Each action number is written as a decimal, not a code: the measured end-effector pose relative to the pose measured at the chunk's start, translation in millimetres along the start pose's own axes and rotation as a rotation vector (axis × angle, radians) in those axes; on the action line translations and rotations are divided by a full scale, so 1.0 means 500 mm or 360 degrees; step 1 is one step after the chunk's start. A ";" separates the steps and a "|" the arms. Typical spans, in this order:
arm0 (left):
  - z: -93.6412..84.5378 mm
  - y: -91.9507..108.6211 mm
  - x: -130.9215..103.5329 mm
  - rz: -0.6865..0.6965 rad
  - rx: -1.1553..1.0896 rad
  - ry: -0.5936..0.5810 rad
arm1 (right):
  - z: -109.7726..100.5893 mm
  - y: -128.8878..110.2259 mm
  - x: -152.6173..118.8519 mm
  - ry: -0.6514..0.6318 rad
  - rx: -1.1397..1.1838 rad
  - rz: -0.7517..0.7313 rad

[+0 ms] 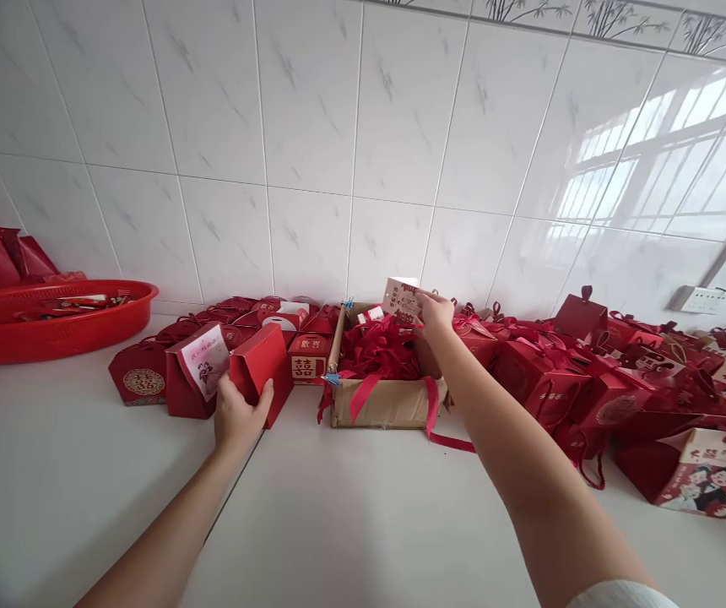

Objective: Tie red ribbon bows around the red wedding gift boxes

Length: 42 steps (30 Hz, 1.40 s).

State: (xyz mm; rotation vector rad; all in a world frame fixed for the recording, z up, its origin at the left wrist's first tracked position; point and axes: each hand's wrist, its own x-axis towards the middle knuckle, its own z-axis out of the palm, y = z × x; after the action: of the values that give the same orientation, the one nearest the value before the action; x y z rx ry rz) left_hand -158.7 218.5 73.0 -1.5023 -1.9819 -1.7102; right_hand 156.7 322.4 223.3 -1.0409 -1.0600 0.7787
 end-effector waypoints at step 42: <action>-0.145 0.319 -0.293 -0.0278 -0.1318 -0.0818 | -0.212 -0.032 -0.569 -0.0233 0.0290 -0.0841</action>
State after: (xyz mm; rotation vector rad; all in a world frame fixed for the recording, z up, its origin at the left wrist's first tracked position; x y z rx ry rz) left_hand -5.3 53.7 113.0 -2.2528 -1.6868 -2.6439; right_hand 166.8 31.5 136.4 -0.5163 -1.2906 0.5100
